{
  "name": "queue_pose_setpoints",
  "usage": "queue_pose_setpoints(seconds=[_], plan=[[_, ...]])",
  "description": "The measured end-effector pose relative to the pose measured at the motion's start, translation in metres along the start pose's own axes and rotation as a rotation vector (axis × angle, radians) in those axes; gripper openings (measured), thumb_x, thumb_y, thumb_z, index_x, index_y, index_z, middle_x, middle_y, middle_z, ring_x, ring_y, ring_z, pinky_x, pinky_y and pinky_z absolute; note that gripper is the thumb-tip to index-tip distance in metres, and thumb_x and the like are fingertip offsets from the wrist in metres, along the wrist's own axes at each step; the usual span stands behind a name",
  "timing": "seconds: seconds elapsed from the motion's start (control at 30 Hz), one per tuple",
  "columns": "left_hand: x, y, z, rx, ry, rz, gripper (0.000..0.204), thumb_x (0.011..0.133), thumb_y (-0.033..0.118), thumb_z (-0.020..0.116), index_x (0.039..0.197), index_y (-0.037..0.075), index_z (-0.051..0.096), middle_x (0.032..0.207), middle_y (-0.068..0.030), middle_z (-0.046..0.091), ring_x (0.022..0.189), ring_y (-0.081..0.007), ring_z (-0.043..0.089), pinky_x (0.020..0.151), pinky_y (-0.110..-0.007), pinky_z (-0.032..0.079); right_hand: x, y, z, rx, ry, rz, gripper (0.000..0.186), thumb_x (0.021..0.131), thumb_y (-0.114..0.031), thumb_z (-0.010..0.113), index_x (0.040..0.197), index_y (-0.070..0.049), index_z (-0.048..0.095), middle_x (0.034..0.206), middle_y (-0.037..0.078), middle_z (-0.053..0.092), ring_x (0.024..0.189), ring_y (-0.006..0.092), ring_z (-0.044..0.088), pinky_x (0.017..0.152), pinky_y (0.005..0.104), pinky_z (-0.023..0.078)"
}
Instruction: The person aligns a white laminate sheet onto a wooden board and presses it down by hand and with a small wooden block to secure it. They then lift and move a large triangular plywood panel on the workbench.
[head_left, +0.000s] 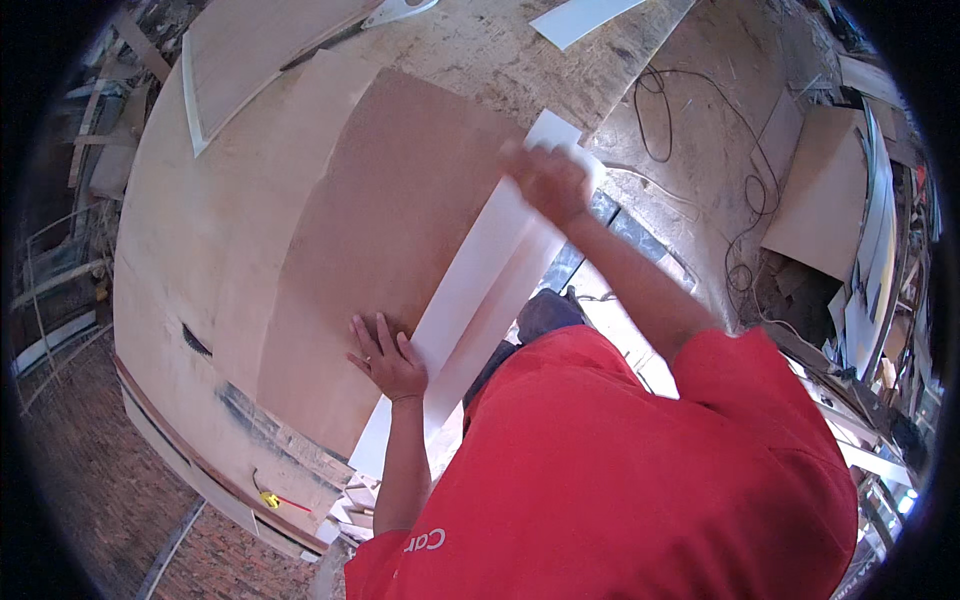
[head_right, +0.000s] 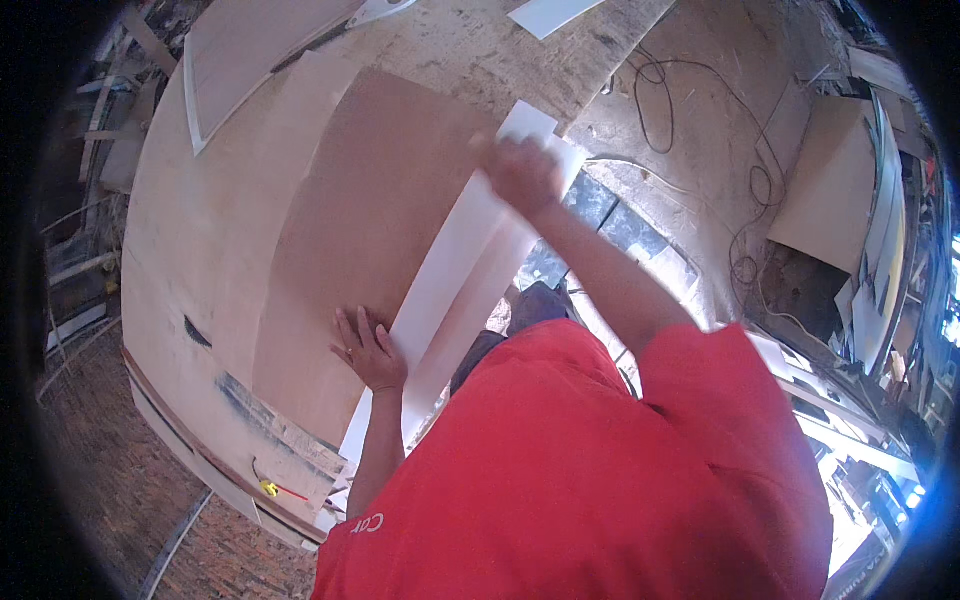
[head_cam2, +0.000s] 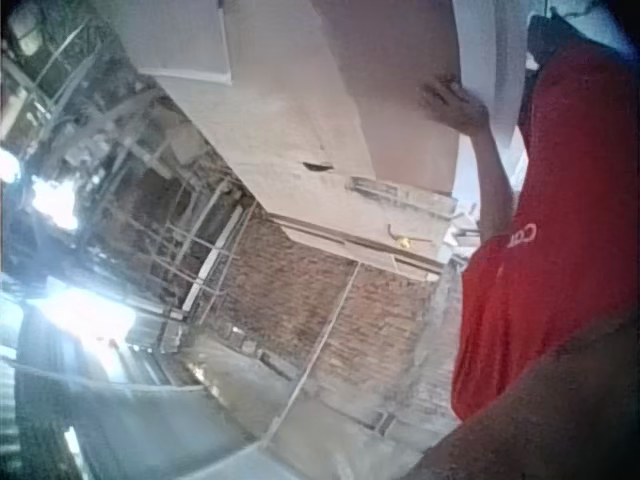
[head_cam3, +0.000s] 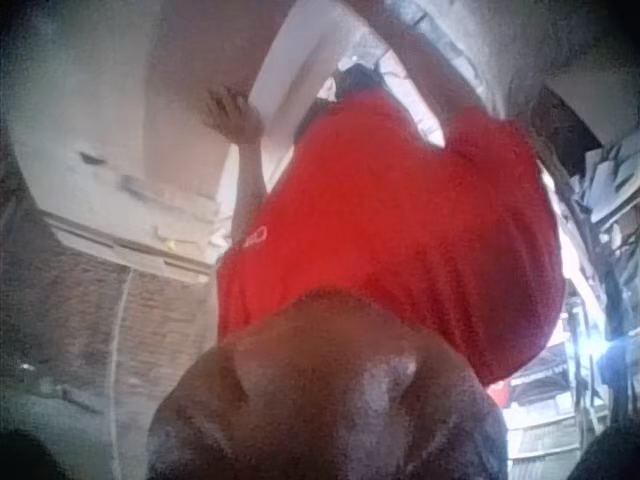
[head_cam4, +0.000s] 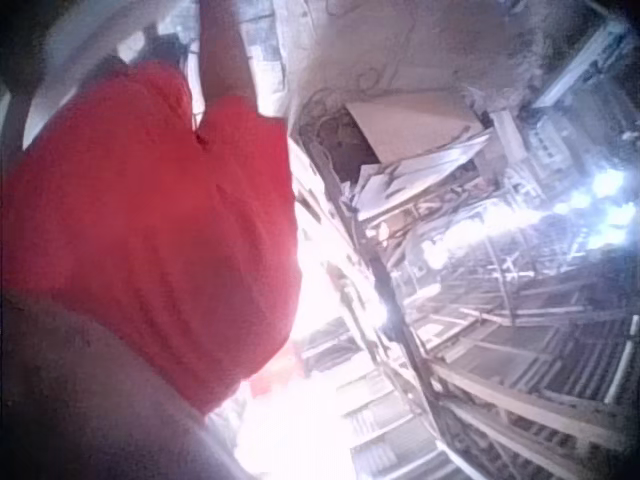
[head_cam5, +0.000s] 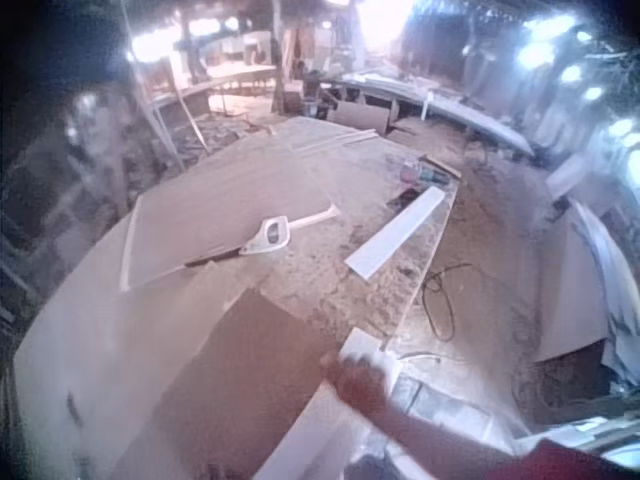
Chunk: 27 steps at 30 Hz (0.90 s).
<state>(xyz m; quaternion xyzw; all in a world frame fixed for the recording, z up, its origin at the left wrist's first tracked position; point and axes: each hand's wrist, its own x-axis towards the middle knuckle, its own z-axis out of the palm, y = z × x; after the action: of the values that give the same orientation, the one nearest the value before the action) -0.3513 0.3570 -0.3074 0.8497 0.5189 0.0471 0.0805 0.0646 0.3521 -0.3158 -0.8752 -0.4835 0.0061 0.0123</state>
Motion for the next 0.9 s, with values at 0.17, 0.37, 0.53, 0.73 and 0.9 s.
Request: queue_pose_setpoints(seconds=[0.17,0.37,0.53,0.73,0.9], plan=[[0.012,0.002,0.003,-0.008,0.058,-0.008,0.052,0.107,0.035,0.042,0.152,0.011,0.049,0.168,-0.021,0.028,0.156,-0.0405,0.024,0.123,-0.067,0.006,0.069,0.105,-0.02,0.152,0.081,0.321,0.038,0.095,-0.046,0.063,0.126,-0.025,0.07,0.111,0.006,0.074,0.101,0.031,0.071,0.084,0.048,0.058],[0.008,0.001,-0.003,-0.033,0.009,-0.046,0.053,0.106,0.035,0.044,0.153,0.01,0.049,0.168,-0.022,0.028,0.156,-0.0399,0.025,0.122,-0.068,0.003,-0.052,-0.056,-0.018,0.325,0.073,-0.309,0.03,0.095,-0.033,0.067,0.123,-0.024,0.071,0.083,0.007,0.068,0.076,0.0289,0.068,0.067,0.046,0.056],[0.004,0.006,-0.005,-0.047,0.0,-0.006,0.055,0.106,0.036,0.044,0.154,0.009,0.047,0.167,-0.0221,0.029,0.156,-0.0407,0.025,0.123,-0.068,0.003,0.023,0.043,0.015,0.094,0.233,0.102,0.025,0.1,-0.044,0.058,0.103,-0.024,0.072,0.086,0.003,0.068,0.079,0.0268,0.069,0.061,0.0487,0.056],[0.004,0.004,0.008,-0.074,0.105,-0.027,0.056,0.103,0.032,0.05,0.156,0.012,0.044,0.169,-0.0197,0.026,0.157,-0.0378,0.021,0.123,-0.067,0.004,0.049,0.142,-0.089,0.378,0.125,0.589,0.047,0.097,-0.055,0.061,0.124,-0.018,0.07,0.12,0.014,0.073,0.109,0.0333,0.07,0.091,0.0422,0.054],[0.017,0.007,0.005,-0.021,0.075,-0.072,0.058,0.103,0.038,0.051,0.156,0.014,0.046,0.169,-0.0187,0.025,0.158,-0.0366,0.022,0.123,-0.067,0.007,-0.02,0.152,-0.019,1.933,0.06,0.899,0.047,0.107,-0.044,0.054,0.136,-0.007,0.061,0.113,0.008,0.071,0.098,0.027,0.069,0.098,0.0384,0.053]])
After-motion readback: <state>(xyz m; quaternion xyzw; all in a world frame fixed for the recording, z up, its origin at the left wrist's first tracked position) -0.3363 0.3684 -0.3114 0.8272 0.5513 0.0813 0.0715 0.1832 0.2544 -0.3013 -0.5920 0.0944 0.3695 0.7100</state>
